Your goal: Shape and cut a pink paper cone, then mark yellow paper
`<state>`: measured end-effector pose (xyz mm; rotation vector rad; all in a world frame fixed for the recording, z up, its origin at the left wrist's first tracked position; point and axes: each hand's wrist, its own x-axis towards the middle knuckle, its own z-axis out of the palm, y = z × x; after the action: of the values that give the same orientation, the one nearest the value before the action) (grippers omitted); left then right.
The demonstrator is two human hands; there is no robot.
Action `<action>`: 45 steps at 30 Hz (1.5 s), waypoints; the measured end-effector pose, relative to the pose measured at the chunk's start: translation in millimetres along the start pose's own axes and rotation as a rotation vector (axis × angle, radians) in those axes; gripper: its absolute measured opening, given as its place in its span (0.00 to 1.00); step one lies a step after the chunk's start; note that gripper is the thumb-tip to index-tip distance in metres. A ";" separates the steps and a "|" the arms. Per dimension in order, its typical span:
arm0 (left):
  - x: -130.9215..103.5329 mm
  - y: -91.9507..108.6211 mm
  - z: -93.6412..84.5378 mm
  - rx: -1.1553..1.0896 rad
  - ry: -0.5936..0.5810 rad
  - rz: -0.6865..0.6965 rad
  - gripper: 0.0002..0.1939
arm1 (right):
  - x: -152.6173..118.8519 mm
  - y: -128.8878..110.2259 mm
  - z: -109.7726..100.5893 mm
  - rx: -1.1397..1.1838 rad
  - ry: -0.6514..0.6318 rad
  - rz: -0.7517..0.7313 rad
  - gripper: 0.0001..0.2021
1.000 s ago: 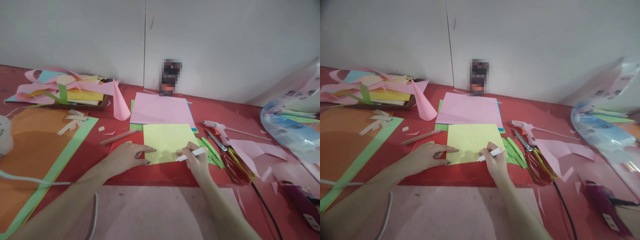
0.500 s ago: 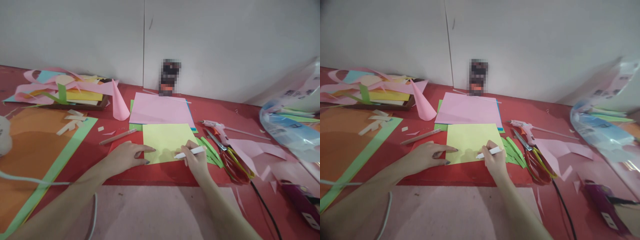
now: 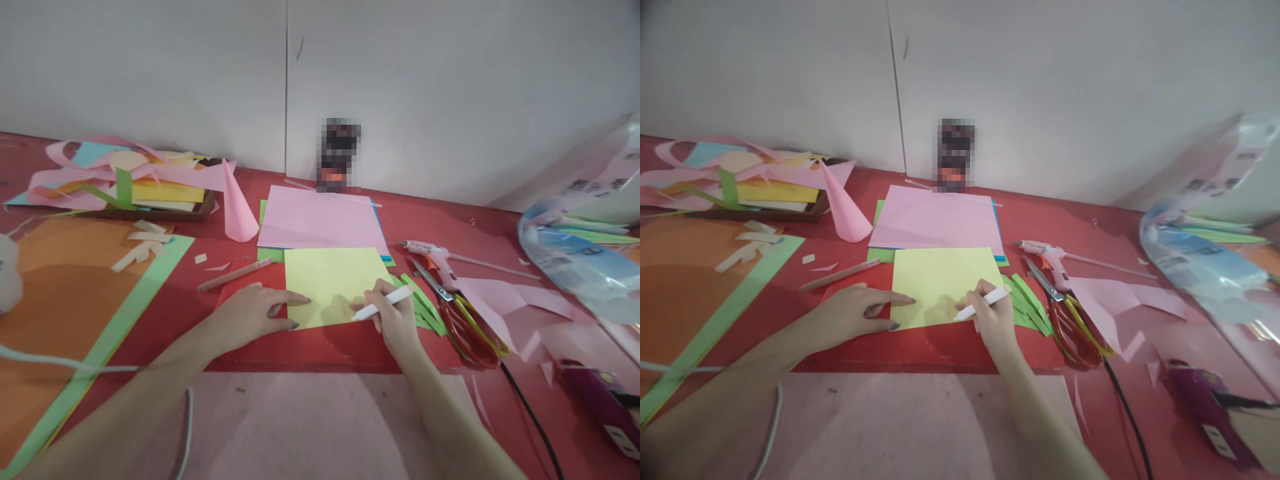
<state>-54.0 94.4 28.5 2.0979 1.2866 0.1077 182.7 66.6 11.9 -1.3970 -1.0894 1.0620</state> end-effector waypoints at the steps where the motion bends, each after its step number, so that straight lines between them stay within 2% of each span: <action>1: 0.1 -0.1 0.1 0.004 0.002 -0.002 0.23 | 0.4 1.1 -0.5 0.031 0.010 0.001 0.15; 4: 0.5 -0.3 0.0 0.012 -0.003 -0.005 0.22 | 1.2 3.8 -0.5 0.033 0.020 -0.034 0.16; 9: 0.6 0.5 -0.5 0.015 -0.004 0.004 0.21 | -3.0 -1.2 10.4 -0.108 0.063 -0.097 0.15; 15: 0.2 2.7 -1.1 0.018 0.017 0.016 0.23 | -9.3 -8.5 26.9 -0.134 -0.104 -0.162 0.13; 24: 1.4 -1.3 0.9 0.021 0.006 0.013 0.23 | -13.1 -6.0 25.7 -0.145 -0.353 -0.174 0.13; 29: 1.5 -3.0 2.0 0.030 0.012 0.029 0.23 | -13.3 -6.8 26.0 -0.177 -0.439 -0.198 0.12; 37: 1.1 -1.9 1.5 0.010 0.005 0.015 0.21 | -13.8 -5.1 28.6 -0.216 -0.345 -0.157 0.13; 43: 3.3 -4.6 2.3 0.037 -0.003 0.051 0.22 | -14.2 -5.3 27.3 -0.260 -0.439 -0.205 0.12; 45: 3.5 -5.0 2.4 0.033 -0.003 0.058 0.22 | -14.1 -5.4 27.2 -0.248 -0.434 -0.213 0.12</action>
<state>-55.2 97.6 22.8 2.1630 1.2336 0.1095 152.9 58.5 15.7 -1.2301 -1.6952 1.1284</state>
